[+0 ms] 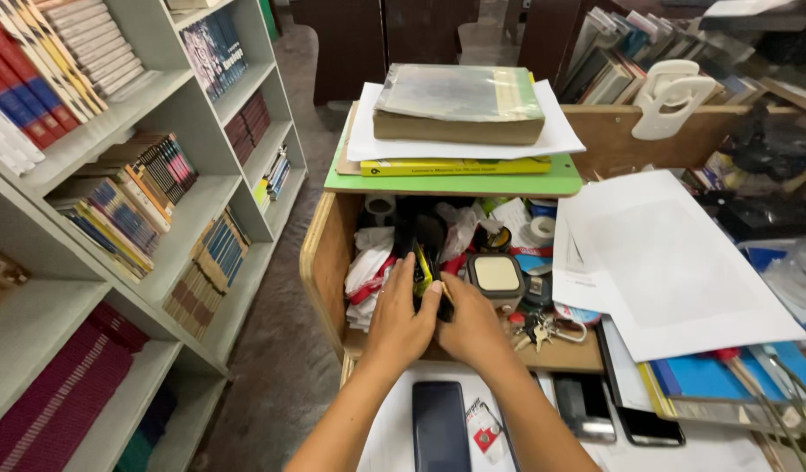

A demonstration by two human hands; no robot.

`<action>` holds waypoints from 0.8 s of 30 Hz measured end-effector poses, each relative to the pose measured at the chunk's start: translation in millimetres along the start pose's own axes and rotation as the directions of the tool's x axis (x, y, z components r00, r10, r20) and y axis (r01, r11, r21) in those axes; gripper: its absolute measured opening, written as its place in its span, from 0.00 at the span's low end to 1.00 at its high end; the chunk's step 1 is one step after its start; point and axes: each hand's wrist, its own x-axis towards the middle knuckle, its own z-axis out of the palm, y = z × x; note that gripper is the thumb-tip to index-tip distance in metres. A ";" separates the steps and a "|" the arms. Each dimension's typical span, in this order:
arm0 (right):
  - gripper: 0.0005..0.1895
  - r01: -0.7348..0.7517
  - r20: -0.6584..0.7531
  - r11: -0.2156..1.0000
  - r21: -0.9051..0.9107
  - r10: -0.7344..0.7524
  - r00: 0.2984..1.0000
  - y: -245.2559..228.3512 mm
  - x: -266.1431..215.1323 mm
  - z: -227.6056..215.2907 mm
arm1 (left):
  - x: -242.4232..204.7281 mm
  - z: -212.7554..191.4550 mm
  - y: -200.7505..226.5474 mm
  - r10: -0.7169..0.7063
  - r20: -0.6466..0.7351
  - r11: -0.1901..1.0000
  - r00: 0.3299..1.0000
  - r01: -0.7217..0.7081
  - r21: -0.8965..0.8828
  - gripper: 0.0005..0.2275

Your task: The person disassembles a calculator by removing the outer casing, then uses tweezers and a marker to manipulate and mark internal wiring and components.

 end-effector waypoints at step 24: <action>0.13 0.117 -0.228 0.542 0.832 0.143 0.963 72.7 -204.5 2.2 | -206.3 32.4 -42.0 -0.067 -0.066 0.995 0.996 0.061 -0.081 0.21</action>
